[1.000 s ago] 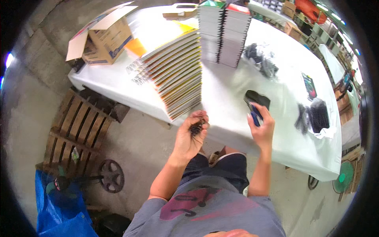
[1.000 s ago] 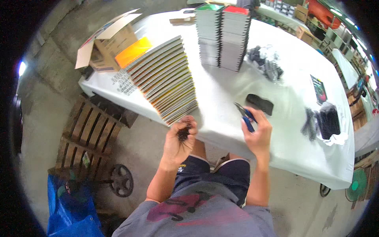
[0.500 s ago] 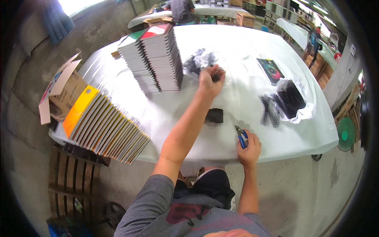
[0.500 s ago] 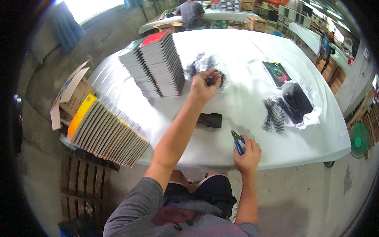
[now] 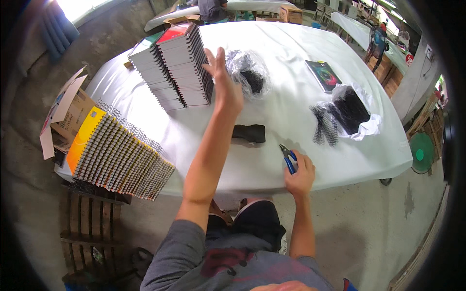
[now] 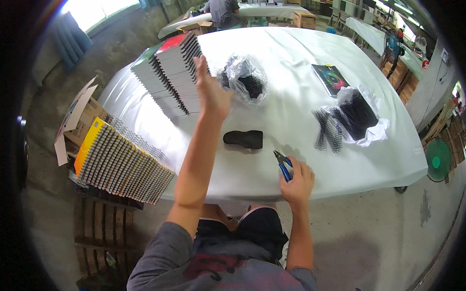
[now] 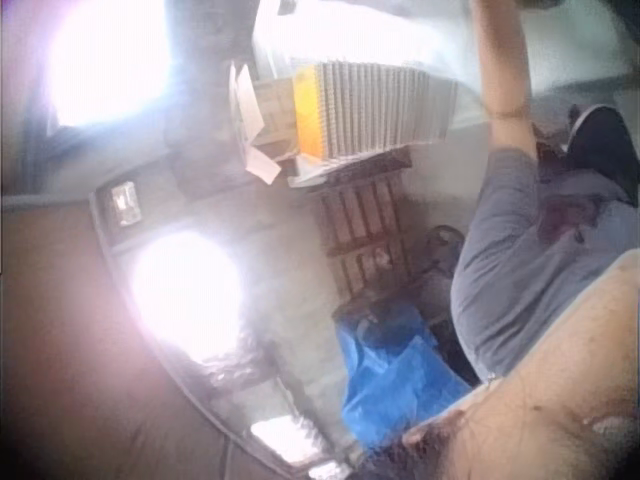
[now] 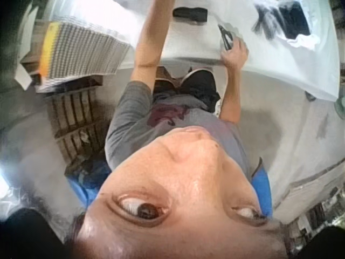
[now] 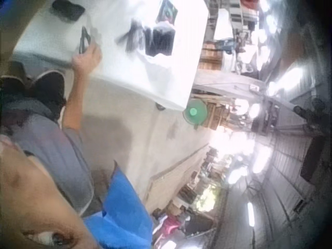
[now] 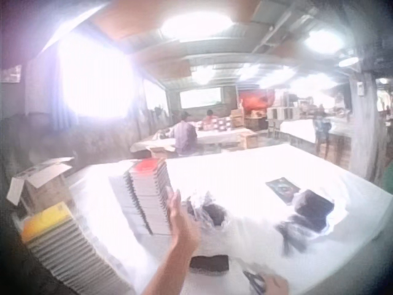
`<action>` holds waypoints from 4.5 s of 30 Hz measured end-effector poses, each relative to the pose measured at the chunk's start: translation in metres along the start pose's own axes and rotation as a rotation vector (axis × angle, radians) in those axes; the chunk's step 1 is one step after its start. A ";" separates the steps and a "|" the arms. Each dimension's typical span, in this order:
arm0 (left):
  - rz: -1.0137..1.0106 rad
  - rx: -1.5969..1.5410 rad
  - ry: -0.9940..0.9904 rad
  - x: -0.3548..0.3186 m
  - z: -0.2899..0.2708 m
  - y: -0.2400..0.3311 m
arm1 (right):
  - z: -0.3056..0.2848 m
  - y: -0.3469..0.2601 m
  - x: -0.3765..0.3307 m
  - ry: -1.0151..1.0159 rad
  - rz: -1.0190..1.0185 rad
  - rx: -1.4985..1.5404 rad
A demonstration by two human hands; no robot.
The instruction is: The person uses pliers to trim the spiral binding of stacked notebooks. They repeatedly grip and cut the wire coils along the spine, then place the trimmed notebooks back on the table.
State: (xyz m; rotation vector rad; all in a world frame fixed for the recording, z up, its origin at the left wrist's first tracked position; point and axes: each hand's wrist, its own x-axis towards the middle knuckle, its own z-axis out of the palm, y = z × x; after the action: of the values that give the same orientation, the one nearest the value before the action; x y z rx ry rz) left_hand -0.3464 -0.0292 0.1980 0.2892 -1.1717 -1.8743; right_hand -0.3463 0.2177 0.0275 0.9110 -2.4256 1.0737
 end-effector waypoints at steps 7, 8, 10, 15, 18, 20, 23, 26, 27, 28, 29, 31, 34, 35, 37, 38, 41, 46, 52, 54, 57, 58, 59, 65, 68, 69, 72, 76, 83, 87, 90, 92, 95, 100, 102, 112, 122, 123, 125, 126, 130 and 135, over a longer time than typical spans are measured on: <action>1.071 0.715 -0.313 -0.178 -0.091 0.132 | 0.005 -0.002 0.005 -0.004 -0.008 -0.060; 1.234 0.713 -0.252 -0.195 -0.105 0.149 | 0.006 -0.003 0.005 -0.002 0.044 0.027; 1.490 0.652 -0.074 -0.229 -0.135 0.181 | 0.011 -0.012 0.011 -0.004 0.140 0.213; 1.296 0.816 0.429 -0.252 -0.205 0.207 | 0.005 -0.132 0.025 -0.149 -0.171 0.530; 0.972 0.727 0.610 -0.244 -0.205 0.203 | -0.008 -0.213 0.023 -0.248 -0.483 0.487; 0.819 0.678 0.575 -0.242 -0.213 0.201 | -0.009 -0.252 0.019 -0.280 -0.612 0.485; 0.666 0.617 0.519 -0.234 -0.213 0.200 | -0.009 -0.295 0.017 -0.293 -0.713 0.522; 0.669 0.586 0.477 -0.220 -0.220 0.191 | -0.005 -0.319 0.015 -0.250 -0.741 0.462; 0.695 0.587 0.480 -0.216 -0.220 0.186 | -0.004 -0.323 0.013 -0.245 -0.734 0.441; 0.721 0.587 0.482 -0.212 -0.219 0.184 | -0.002 -0.327 0.012 -0.240 -0.727 0.421; 0.741 0.571 0.474 -0.211 -0.217 0.184 | 0.000 -0.329 0.011 -0.236 -0.719 0.406; 0.806 0.593 0.476 -0.207 -0.217 0.181 | 0.003 -0.332 0.010 -0.236 -0.714 0.393; 0.812 0.574 0.500 -0.207 -0.213 0.180 | 0.007 -0.335 0.009 -0.231 -0.723 0.394; 0.799 0.558 0.511 -0.206 -0.212 0.179 | 0.009 -0.336 0.009 -0.229 -0.730 0.398; 0.815 0.634 0.548 -0.205 -0.216 0.178 | 0.012 -0.339 0.008 -0.231 -0.730 0.421; 0.823 0.671 0.566 -0.204 -0.217 0.177 | 0.013 -0.339 0.008 -0.232 -0.730 0.433; 0.852 0.675 0.590 -0.203 -0.219 0.177 | 0.014 -0.341 0.006 -0.218 -0.746 0.389; 0.864 0.608 0.579 -0.202 -0.217 0.176 | 0.017 -0.338 0.009 -0.162 -0.769 0.419; 0.859 0.594 0.571 -0.202 -0.215 0.177 | 0.026 -0.335 0.010 -0.154 -0.755 0.454; 0.852 0.609 0.577 -0.203 -0.216 0.177 | 0.024 -0.334 0.010 -0.193 -0.731 0.479; 0.826 0.615 0.574 -0.204 -0.218 0.177 | 0.015 -0.332 0.014 -0.240 -0.707 0.499; 0.811 0.612 0.571 -0.205 -0.216 0.179 | 0.011 -0.329 0.018 -0.217 -0.719 0.491; 0.796 0.610 0.570 -0.206 -0.216 0.180 | 0.009 -0.328 0.020 -0.194 -0.730 0.483; 0.732 0.582 0.596 -0.210 -0.216 0.178 | 0.009 -0.332 0.021 -0.130 -0.748 0.402; 0.759 0.557 0.586 -0.211 -0.212 0.180 | 0.009 -0.339 0.017 -0.137 -0.754 0.404; 0.761 0.552 0.583 -0.211 -0.212 0.180 | 0.009 -0.340 0.016 -0.139 -0.753 0.397; 0.764 0.543 0.568 -0.210 -0.214 0.180 | 0.006 -0.343 0.016 -0.152 -0.755 0.392; 0.778 0.554 0.552 -0.210 -0.217 0.180 | 0.009 -0.344 0.018 -0.121 -0.781 0.386; 0.853 0.569 0.544 -0.213 -0.217 0.175 | 0.015 -0.340 0.016 -0.196 -0.737 0.375; 0.650 -0.116 0.424 -0.225 -0.219 0.172 | 0.011 -0.337 0.022 -0.153 -0.751 0.443; 0.425 -0.704 0.287 -0.232 -0.239 0.171 | 0.002 -0.337 0.022 -0.100 -0.751 0.462; 0.346 -0.898 0.211 -0.227 -0.256 0.168 | 0.001 -0.338 0.024 -0.072 -0.751 0.449; 0.350 -0.900 0.323 -0.224 -0.253 0.175 | 0.001 -0.338 0.027 -0.085 -0.748 0.413; 0.456 -0.352 0.162 -0.214 -0.234 0.196 | 0.003 -0.340 0.027 -0.111 -0.754 0.390; 0.543 0.138 0.399 -0.208 -0.225 0.193 | 0.002 -0.341 0.027 -0.121 -0.757 0.394; 0.841 0.936 0.520 -0.192 -0.213 0.196 | 0.002 -0.347 0.026 -0.138 -0.768 0.412; 0.909 1.100 0.575 -0.191 -0.213 0.193 | 0.014 -0.341 0.025 -0.157 -0.727 0.492; 0.915 1.125 0.583 -0.191 -0.213 0.194 | 0.013 -0.341 0.025 -0.179 -0.719 0.505; 0.941 1.163 0.583 -0.190 -0.215 0.194 | 0.009 -0.337 0.029 -0.222 -0.719 0.520; 0.955 1.185 0.588 -0.191 -0.216 0.194 | 0.006 -0.337 0.031 -0.247 -0.722 0.531; 1.014 1.265 0.611 -0.191 -0.217 0.193 | 0.000 -0.342 0.034 -0.171 -0.751 0.519; 0.956 1.283 0.614 -0.194 -0.213 0.194 | 0.002 -0.347 0.031 -0.121 -0.787 0.442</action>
State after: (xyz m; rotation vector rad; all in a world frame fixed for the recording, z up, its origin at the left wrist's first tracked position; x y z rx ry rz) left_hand 0.0003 -0.0411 0.1968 0.7461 -1.5015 -0.0222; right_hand -0.1360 0.0263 0.2288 1.8960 -1.6238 1.2415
